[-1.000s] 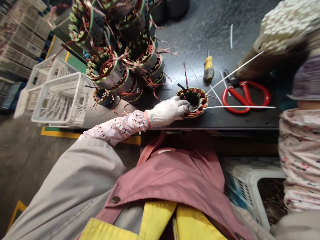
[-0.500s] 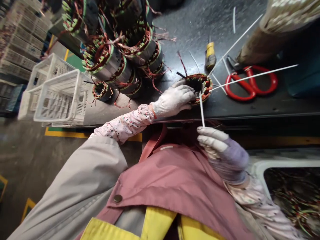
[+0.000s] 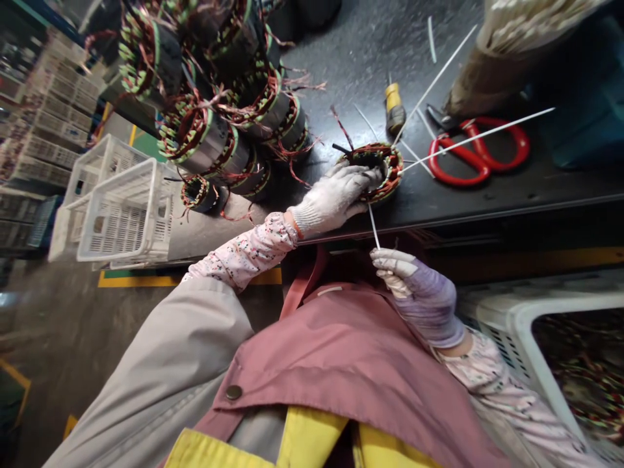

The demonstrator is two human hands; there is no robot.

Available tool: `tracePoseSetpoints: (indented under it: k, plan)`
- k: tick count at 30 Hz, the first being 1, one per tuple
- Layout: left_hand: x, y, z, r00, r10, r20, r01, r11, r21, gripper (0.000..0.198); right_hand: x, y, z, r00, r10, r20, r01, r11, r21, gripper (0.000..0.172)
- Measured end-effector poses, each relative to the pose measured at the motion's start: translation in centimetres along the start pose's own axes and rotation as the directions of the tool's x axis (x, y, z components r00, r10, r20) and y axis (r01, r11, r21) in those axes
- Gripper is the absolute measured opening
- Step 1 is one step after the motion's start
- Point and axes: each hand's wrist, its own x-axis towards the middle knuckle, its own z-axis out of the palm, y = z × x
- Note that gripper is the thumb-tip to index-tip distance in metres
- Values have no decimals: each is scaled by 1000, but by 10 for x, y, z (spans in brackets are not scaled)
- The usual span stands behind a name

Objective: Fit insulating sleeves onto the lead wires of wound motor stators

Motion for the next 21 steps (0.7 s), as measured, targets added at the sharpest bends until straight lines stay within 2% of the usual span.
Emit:
tracePoseSetpoints:
  k: [4, 6, 8, 10, 14, 16, 21]
  plan:
    - [-6, 4, -4, 997, -47, -66, 46, 999, -17, 57, 27, 12, 21, 984, -60, -165, 56, 998, -25, 13]
    - [-9, 7, -2, 985, -117, -127, 113, 993, -37, 56, 36, 21, 30, 983, -84, -163, 70, 994, -88, 9]
    - [-12, 11, 2, 967, -177, -184, 165, 983, -80, 52, 38, 28, 36, 988, -83, -131, 65, 989, -135, 12]
    - [-16, 14, 9, 948, -200, -247, 171, 976, -132, 46, 37, 33, 39, 985, -59, -161, 33, 986, -163, 14]
    - [-19, 16, 23, 910, -182, -373, 113, 973, -199, 33, 43, 27, 32, 961, 111, -255, -139, 986, -94, 15]
    - [-20, 15, 26, 902, -158, -402, 75, 974, -215, 29, 52, 18, 23, 959, 177, -219, -191, 981, -43, 12]
    - [-21, 13, 27, 904, -144, -402, 57, 973, -222, 28, 72, 5, 9, 974, 182, -132, -197, 974, -108, 14]
